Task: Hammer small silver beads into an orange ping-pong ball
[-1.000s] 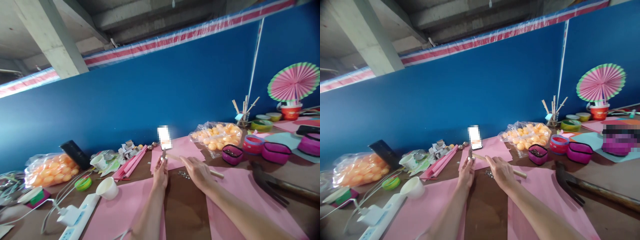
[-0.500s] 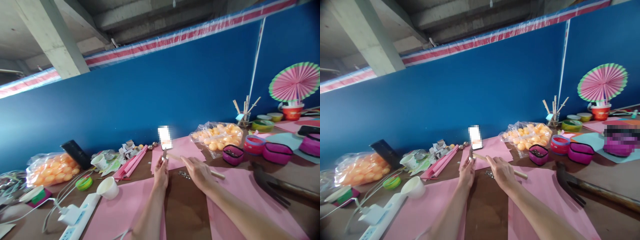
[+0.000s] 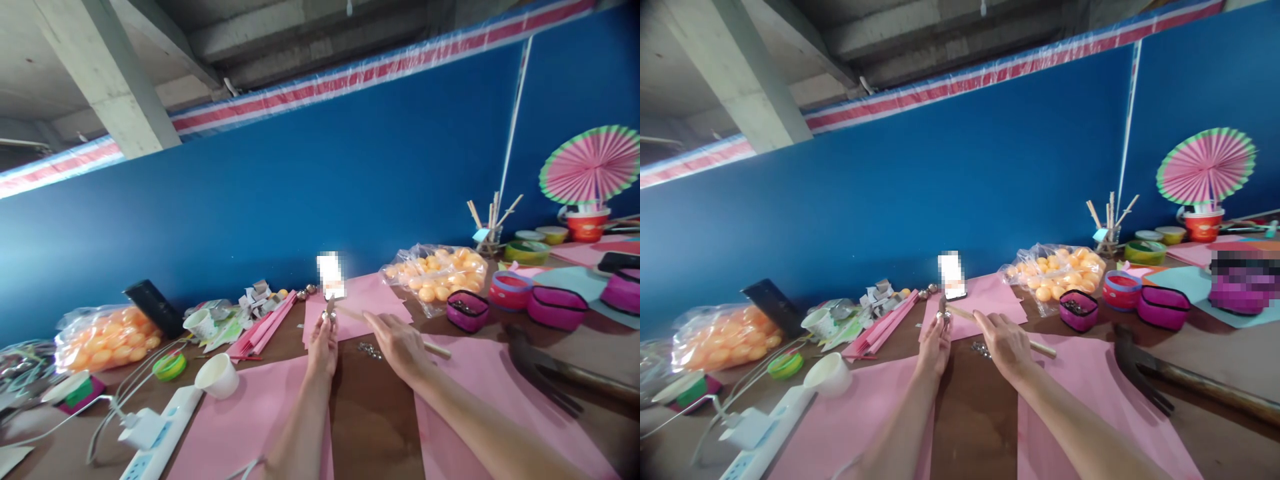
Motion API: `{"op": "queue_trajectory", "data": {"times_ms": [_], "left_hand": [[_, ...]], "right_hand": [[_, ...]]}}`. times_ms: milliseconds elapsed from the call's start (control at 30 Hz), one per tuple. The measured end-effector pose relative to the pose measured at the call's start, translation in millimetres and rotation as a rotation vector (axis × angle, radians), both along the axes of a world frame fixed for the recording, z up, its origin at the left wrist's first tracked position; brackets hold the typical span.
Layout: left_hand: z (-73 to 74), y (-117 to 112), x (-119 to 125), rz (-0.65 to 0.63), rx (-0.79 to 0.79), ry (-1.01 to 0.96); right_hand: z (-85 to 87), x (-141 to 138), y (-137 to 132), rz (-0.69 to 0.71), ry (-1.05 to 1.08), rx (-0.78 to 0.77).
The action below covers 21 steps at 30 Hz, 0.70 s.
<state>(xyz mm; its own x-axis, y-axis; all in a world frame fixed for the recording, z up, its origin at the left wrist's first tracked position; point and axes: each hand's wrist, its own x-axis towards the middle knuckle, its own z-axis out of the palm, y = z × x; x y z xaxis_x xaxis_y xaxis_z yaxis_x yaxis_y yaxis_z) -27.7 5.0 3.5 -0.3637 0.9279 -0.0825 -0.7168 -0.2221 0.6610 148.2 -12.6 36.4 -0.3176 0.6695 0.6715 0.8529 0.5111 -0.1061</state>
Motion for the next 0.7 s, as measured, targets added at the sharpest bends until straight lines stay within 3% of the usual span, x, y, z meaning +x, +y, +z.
{"op": "queue_trajectory", "data": {"times_ms": [233,700], "left_hand": [[0.0,-0.3,-0.2,-0.002,0.02,-0.022],[5.2,-3.0,0.6,-0.072,0.02,-0.043]], "right_hand": [[-0.4,-0.5,0.3,-0.008,0.031,0.016],[-1.1,2.4,6.0,-0.098,0.104,-0.158]]}}
